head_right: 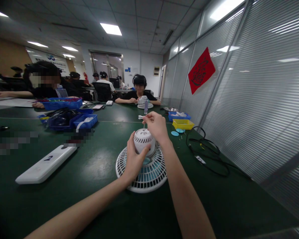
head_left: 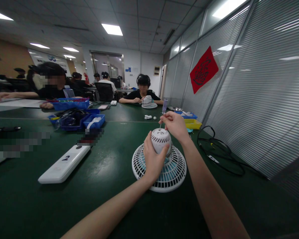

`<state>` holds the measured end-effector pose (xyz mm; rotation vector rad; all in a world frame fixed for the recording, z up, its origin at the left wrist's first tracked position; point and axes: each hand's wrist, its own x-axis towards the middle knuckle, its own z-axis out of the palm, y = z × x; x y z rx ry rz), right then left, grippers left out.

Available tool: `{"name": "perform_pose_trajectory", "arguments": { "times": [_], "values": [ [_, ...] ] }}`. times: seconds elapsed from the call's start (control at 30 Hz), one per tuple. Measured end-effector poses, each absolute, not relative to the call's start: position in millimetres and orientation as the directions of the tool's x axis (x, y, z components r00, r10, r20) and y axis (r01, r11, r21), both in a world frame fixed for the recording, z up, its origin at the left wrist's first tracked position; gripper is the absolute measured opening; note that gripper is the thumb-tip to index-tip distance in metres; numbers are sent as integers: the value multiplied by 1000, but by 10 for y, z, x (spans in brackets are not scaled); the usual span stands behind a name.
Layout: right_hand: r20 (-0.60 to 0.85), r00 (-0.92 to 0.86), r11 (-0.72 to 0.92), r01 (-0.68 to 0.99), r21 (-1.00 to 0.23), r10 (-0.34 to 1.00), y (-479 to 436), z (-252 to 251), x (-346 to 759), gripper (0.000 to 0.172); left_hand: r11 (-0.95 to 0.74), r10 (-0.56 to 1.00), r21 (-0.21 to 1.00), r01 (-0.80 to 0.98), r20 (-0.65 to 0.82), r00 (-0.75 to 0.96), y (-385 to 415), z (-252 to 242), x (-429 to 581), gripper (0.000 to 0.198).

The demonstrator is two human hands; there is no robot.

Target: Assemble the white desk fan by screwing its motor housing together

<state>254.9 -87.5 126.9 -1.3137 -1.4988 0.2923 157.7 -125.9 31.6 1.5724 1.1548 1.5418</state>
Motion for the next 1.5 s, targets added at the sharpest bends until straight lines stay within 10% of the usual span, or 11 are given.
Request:
{"name": "perform_pose_trajectory", "arguments": {
  "times": [1.5],
  "values": [
    [560,211,355,587,-728,801,-837,1233,2584,15,-416,900,899,134,428,-83,-1239,298,1576,68]
  ]
}}
